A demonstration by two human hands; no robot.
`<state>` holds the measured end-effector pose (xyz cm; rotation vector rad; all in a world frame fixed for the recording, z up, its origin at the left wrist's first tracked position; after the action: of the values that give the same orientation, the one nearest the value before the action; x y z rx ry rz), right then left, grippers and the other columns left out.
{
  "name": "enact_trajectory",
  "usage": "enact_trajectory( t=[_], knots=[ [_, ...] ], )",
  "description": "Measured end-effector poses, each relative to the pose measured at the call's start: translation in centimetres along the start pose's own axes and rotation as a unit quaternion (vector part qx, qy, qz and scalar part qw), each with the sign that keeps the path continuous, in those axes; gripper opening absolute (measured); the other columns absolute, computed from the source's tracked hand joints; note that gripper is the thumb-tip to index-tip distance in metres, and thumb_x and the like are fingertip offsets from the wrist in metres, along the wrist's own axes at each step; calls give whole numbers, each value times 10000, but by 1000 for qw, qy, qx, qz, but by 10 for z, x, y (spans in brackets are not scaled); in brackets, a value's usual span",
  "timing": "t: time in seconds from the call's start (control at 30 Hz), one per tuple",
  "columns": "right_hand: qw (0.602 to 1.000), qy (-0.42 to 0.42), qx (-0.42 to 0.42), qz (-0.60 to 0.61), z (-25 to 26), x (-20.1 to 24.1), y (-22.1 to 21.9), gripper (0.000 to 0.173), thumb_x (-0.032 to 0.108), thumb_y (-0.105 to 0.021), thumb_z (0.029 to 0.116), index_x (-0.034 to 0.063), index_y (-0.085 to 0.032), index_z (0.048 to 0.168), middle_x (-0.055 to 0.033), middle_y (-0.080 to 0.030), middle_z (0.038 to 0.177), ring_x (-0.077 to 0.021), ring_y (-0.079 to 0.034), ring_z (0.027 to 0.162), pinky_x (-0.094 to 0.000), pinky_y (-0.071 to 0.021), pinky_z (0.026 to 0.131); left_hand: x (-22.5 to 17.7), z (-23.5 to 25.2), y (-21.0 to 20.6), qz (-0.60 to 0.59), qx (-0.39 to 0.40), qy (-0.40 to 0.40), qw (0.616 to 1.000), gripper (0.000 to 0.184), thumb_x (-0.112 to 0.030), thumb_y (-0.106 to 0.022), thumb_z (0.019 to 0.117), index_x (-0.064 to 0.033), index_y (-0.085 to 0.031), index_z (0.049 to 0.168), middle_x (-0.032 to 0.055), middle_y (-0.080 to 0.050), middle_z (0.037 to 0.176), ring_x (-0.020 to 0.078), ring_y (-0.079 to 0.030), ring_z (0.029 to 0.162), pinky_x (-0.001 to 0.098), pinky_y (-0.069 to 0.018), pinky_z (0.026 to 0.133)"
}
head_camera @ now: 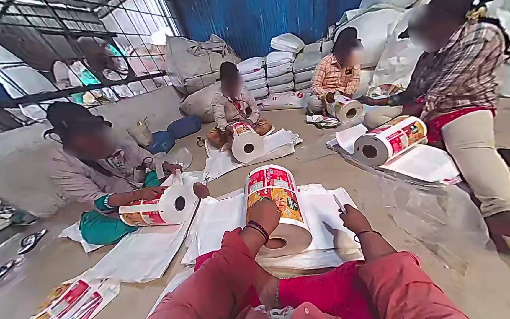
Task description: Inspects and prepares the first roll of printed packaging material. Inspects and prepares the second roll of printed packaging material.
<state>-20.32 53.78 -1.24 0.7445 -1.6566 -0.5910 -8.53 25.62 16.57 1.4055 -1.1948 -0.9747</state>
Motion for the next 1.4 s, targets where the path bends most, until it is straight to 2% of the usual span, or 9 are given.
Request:
enact_trajectory(
  t=[0.1, 0.4, 0.6, 0.87, 0.97, 1.07, 1.17, 1.23, 1.4],
  knots=[
    [996, 30, -7, -89, -13, 21, -1, 346, 166, -495, 1017, 31, -594, 1320, -249, -644, 1273, -421, -639, 1183, -637, -507, 950, -3, 3, 0, 3, 18, 10, 1000, 504, -413, -587, 994, 32, -655, 1223, 226, -654, 1294, 393, -621, 1243, 611, -511, 989],
    [973, 224, -13, 62, -94, 145, -23, 352, 153, -565, 1000, 30, -615, 1326, -179, -649, 1295, -306, -623, 1222, -486, -482, 1060, 12, 15, -3, -118, 45, 23, 992, 510, -453, -601, 991, 39, -682, 1100, 242, -674, 1183, 390, -646, 1156, 611, -495, 983],
    [965, 219, -16, 147, -112, 164, -47, 316, 154, -575, 1004, 13, -622, 1284, -173, -683, 1199, -287, -658, 1139, -479, -505, 1022, 24, 30, -17, -230, 77, 11, 970, 448, -372, -648, 970, 50, -678, 1117, 254, -674, 1101, 377, -665, 1006, 604, -508, 906],
    [963, 223, -20, 148, -111, 166, -49, 587, 392, -820, 854, -6, -616, 1234, -179, -674, 1111, -306, -660, 1029, -509, -525, 937, 15, 23, -18, -279, 75, -52, 956, 482, -387, -458, 1085, 27, -676, 1200, 258, -666, 1204, 390, -626, 1171, 629, -444, 1022],
    [964, 207, -44, 163, -113, 167, -49, 539, 340, -815, 859, 5, -631, 1240, -177, -689, 1097, -308, -669, 1014, -519, -528, 926, 12, 12, -18, -259, 41, -73, 962, 489, -390, -374, 1108, -37, -691, 1225, 229, -666, 1242, 383, -607, 1227, 621, -435, 1047],
    [966, 177, -71, 172, -106, 162, -42, 320, 243, -711, 947, 6, -691, 1162, -176, -718, 1034, -310, -691, 979, -535, -530, 912, 12, 10, -26, -202, -40, -96, 974, 498, -489, -394, 1082, -178, -714, 1303, 139, -601, 1408, 368, -472, 1388, 631, -351, 1131],
    [968, 150, -95, 178, -94, 153, -20, 277, 243, -685, 964, -3, -703, 1092, -183, -709, 968, -322, -682, 928, -558, -523, 869, 17, 18, -40, -150, -64, -121, 979, 515, -517, -398, 1072, -246, -555, 1480, 30, -406, 1631, 295, -250, 1561, 675, -179, 1214],
    [967, 128, -125, 180, -84, 139, 2, 292, 238, -672, 964, -15, -695, 1108, -206, -702, 999, -343, -672, 948, -575, -508, 874, 17, 19, -47, -114, -66, -121, 984, 559, -523, -414, 1063, -241, -476, 1543, 20, -319, 1681, 303, -176, 1587, 705, -88, 1224],
    [966, -26, -178, 187, -38, 46, 41, 411, 249, -730, 932, -56, -633, 1189, -287, -674, 1062, -417, -671, 952, -625, -517, 865, 16, 18, -56, -74, -85, -119, 987, 566, -532, -389, 1073, -240, -468, 1550, 50, -299, 1689, 294, -193, 1584, 655, -137, 1242]
  ],
)
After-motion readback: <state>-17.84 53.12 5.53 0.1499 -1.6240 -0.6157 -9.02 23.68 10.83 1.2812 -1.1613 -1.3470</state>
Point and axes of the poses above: each hand's wrist, its own z-axis towards the middle knuckle, its own y-axis out of the back of the hand, x = y × z, the point moved 4 cm from there along z, towards the middle knuckle
